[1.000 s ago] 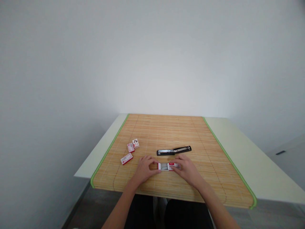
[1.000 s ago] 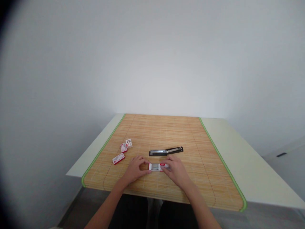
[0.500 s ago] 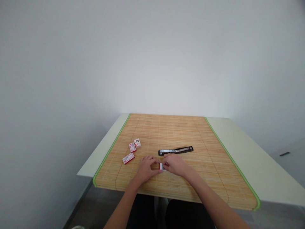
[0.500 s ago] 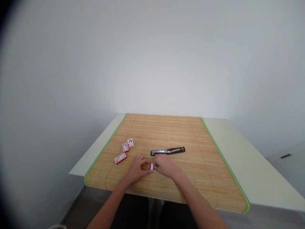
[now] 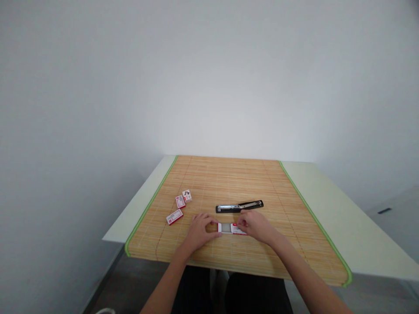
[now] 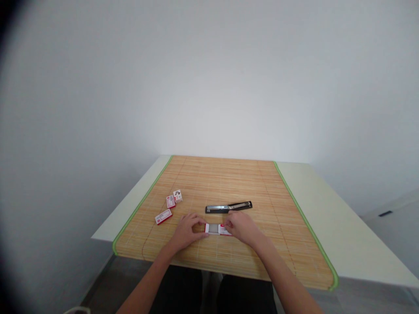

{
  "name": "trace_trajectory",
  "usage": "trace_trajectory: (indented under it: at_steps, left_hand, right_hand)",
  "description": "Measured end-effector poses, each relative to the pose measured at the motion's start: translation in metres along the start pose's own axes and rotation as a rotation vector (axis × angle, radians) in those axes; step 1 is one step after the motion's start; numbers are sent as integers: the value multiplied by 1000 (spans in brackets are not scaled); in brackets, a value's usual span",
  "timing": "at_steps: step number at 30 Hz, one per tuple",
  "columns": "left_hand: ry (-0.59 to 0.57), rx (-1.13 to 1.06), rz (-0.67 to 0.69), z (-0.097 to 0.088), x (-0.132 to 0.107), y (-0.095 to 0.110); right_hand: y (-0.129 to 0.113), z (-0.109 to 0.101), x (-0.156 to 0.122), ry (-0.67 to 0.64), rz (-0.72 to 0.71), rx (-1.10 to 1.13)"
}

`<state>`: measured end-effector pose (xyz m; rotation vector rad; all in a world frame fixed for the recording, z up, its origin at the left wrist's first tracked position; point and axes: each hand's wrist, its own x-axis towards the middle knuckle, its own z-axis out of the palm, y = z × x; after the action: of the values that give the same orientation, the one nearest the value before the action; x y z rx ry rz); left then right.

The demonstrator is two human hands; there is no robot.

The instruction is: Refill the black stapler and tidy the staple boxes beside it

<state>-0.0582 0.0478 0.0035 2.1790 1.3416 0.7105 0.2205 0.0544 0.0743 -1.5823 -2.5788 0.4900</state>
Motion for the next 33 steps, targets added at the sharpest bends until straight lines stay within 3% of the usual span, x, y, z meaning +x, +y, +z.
trace_trajectory:
  at_steps: [5, 13, 19, 24, 28, 33]
  left_hand:
    - [3, -14, -11, -1, 0, 2]
    - [0, -13, -24, -2, -1, 4]
    - [6, -9, -12, -2, -1, 4]
    - [6, -13, -9, -3, -1, 5]
    - [12, -10, -19, -2, -1, 4]
    - [17, -14, -16, 0, -1, 2]
  right_hand:
    - [0, -8, 0, -2, -48, 28]
    - [-6, 2, 10, -45, -73, -18]
    - [-3, 2, 4, 98, -108, 259]
    - [9, 21, -6, 160, -42, 530]
    - [19, 36, -14, 227, -10, 585]
    - [28, 40, -23, 269, -14, 537]
